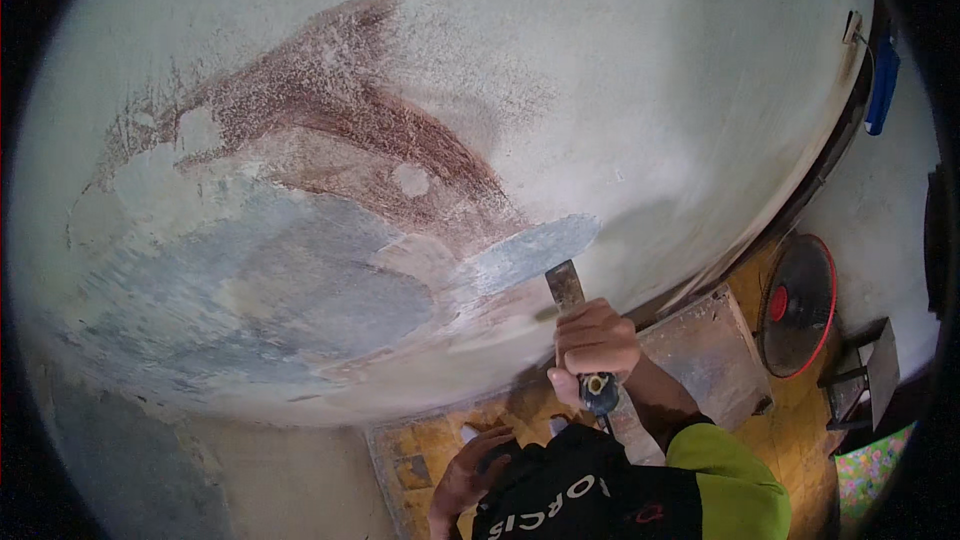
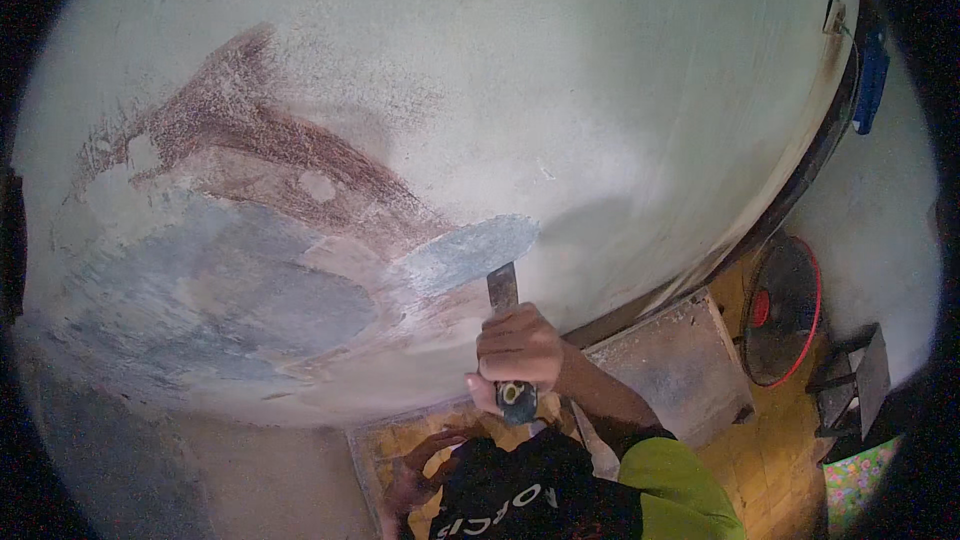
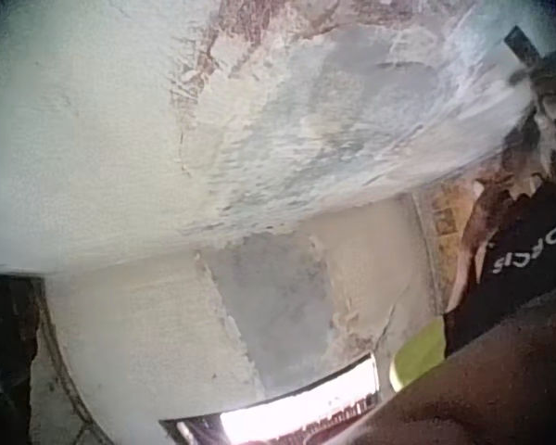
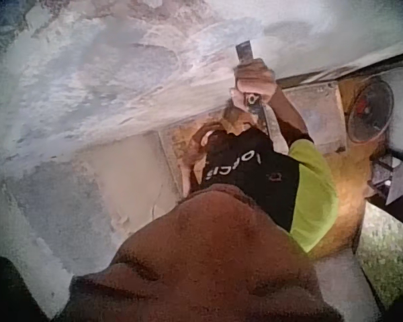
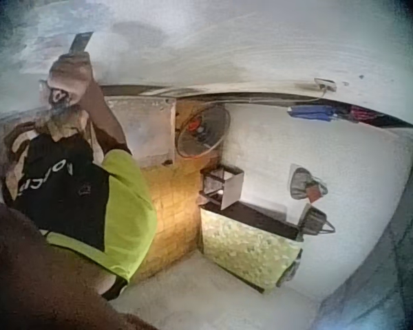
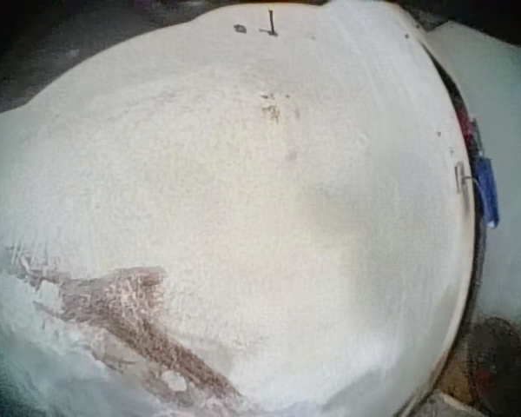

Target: The person scrapes old paint or plaster from a wall and ceiling using a metal scraper tool.

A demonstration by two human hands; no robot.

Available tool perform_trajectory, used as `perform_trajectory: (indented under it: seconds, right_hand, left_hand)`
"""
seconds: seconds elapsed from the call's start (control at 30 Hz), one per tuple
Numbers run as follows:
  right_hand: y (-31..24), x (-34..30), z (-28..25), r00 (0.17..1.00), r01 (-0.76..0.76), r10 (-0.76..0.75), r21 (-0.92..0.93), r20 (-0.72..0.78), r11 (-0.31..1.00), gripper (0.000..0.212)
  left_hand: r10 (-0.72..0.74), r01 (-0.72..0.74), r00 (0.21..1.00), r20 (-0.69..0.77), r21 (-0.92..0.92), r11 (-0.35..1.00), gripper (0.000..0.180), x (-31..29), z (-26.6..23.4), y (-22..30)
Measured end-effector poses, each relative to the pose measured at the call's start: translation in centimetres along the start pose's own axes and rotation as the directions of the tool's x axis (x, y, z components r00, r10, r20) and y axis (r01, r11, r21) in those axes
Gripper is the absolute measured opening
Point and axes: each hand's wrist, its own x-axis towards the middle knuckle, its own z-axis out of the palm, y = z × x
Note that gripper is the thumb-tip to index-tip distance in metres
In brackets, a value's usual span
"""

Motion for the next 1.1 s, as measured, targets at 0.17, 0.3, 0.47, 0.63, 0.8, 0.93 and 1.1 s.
perform_trajectory:
  seconds: [0.17, 0.3, 0.47, 0.63, 0.8, 0.93, 1.1]
  right_hand:
    - [-1.8, 0.8, -1.3, 0.966, 0.255, -0.246, 0.131, -0.078, 0.958, 0.037]
    - [0.4, -1.0, 0.2, 0.998, -0.016, 0.017, 0.006, -0.055, 1.000, 0.040]
    - [0.6, -4.6, 5.1, 0.822, -0.570, 0.563, 0.180, 0.093, 0.802, 0.034]
    - [-0.4, -9.4, 8.1, 0.706, -0.705, 0.639, 0.376, 0.304, 0.601, 0.015]
    - [-1.7, -12.0, 10.7, 0.694, -0.715, 0.666, 0.376, 0.274, 0.590, 0.018]
    - [-4.1, -13.3, 10.6, 0.736, -0.674, 0.645, 0.299, 0.203, 0.675, 0.023]
    - [-9.1, -14.5, 10.4, 0.639, -0.759, 0.721, 0.072, 0.266, 0.647, 0.031]
  left_hand:
    - [-0.009, 0.009, 1.000, -0.011, 0.025, 1.000, 0.039, 0.6, 0.4, 0.8]
    - [-0.039, 0.040, 0.999, -0.029, 0.060, 0.997, 0.038, -0.2, 0.6, 2.2]
    - [-0.006, 0.008, 0.996, -0.086, 0.020, 1.000, 0.037, -1.5, 0.8, 0.9]
    - [-0.055, 0.052, 0.994, -0.098, -0.033, 0.998, 0.037, -3.0, 1.7, 2.5]
    - [-0.035, 0.034, 0.996, -0.084, -0.011, 0.999, 0.036, -5.0, 2.5, 2.4]
    - [-0.022, 0.021, 0.997, -0.077, -0.017, 1.000, 0.035, -6.6, 2.8, 2.8]
    - [0.090, -0.090, 0.996, -0.008, -0.037, 0.995, 0.037, -8.9, 2.5, 2.2]
